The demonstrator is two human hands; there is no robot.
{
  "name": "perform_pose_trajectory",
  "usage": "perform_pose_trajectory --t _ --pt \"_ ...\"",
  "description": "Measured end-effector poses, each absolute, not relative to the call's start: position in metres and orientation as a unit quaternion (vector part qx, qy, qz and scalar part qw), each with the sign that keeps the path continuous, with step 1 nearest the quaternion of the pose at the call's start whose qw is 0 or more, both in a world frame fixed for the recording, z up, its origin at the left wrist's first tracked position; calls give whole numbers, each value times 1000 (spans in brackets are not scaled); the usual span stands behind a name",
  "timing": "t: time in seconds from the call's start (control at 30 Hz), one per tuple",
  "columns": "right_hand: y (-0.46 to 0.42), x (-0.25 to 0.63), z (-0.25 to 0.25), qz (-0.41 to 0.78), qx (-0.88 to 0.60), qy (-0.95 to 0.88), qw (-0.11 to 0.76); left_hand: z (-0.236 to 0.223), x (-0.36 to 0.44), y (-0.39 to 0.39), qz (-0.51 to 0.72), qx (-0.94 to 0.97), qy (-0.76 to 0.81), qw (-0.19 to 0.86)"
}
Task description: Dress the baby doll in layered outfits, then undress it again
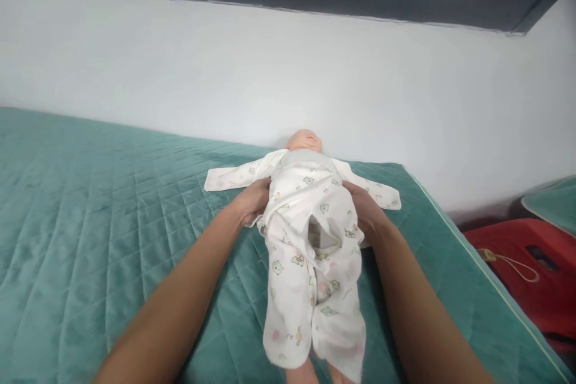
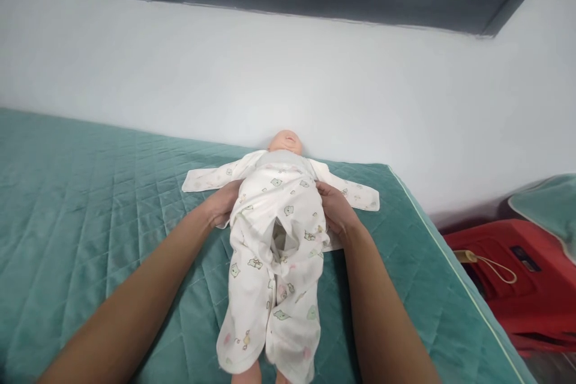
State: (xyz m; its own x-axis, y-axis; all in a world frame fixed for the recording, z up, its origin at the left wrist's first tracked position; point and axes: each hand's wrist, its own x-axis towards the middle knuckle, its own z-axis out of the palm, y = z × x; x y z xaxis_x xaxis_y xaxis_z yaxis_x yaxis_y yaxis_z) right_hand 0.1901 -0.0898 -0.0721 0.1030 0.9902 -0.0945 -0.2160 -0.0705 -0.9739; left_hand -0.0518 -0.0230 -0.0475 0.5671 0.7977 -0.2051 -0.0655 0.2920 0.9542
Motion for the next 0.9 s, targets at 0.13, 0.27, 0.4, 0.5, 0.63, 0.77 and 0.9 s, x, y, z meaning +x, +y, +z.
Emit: perform_pose_trajectory --t 0.13,0.27,0.4,0.5,0.63,0.77,0.9 --pt "-90 193 -73 537 -498 -424 533 -48 -53 -24 304 526 345 715" --pt "-91 192 -68 515 -545 -438 496 -52 -53 -23 310 534 344 708" --pt "-92 189 -61 471 -577 -478 465 -53 -52 -24 321 530 352 702" --pt "-93 188 -58 399 -582 -545 453 -51 -51 -26 321 517 356 709" --pt "-96 182 -53 311 -573 -598 466 -46 -48 -28 322 493 369 719" --pt "-99 174 -52 285 -571 -587 498 -45 -44 -28 346 472 387 712" --pt "-100 171 -53 278 -582 -574 505 -55 -40 -23 376 455 372 716"
